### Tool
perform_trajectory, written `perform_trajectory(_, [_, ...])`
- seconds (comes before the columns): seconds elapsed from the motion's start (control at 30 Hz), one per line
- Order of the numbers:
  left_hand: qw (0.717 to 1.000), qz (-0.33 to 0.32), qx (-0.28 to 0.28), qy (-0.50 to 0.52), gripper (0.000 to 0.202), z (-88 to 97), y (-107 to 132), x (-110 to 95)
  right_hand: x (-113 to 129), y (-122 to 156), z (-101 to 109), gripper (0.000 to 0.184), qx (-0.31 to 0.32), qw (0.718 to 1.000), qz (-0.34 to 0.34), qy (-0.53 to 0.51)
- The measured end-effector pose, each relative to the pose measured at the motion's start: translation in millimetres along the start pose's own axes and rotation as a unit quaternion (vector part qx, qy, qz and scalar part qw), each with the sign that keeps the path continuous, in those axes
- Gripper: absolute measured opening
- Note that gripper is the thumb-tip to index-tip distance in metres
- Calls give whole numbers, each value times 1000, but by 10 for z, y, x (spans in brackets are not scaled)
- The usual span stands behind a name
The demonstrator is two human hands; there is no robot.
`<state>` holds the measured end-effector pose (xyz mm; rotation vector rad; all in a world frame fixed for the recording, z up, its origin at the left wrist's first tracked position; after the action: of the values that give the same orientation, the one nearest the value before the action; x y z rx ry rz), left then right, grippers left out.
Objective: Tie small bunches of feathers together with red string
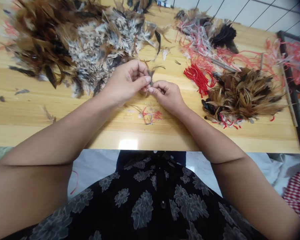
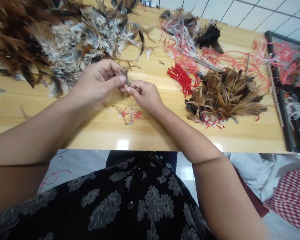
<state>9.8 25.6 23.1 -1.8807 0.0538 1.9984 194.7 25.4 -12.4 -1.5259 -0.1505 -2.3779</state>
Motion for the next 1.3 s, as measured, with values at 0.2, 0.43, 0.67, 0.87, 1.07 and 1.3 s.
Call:
perform_trajectory(0.2, [999,-29,-17,-38,48,160,-9,-35,-53,-60,113,72,-34,994,-43,-91])
perform_trajectory(0.43, [995,26,83,43,59,-32,38,158,-43,-46,125,70,-36,992,-36,-118])
perform_trajectory(0.67, [998,1,37,-54,26,18,15,77,-44,-29,194,61,-74,995,-46,-42])
perform_trajectory(0.87, [966,-97,5,-241,8,215,-19,-105,-73,-42,243,65,-69,997,-29,9])
perform_trajectory(1.07, [942,-167,52,-286,14,251,-57,12,-86,-58,254,66,-75,996,-31,35])
perform_trajectory(1.3, [889,-210,95,-395,18,159,-12,-15,-9,-29,110,58,-30,996,-2,81])
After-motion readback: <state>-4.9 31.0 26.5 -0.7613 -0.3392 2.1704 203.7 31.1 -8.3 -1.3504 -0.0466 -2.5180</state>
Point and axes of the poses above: each hand's wrist, its own y-axis away from the middle knuckle, its own z-axis out of the back of the hand, x = y × z, the point moved 5 cm from there along -y, towards the middle knuckle, and after that the axes turned 7 degrees about -z, right-handed, at the moved point
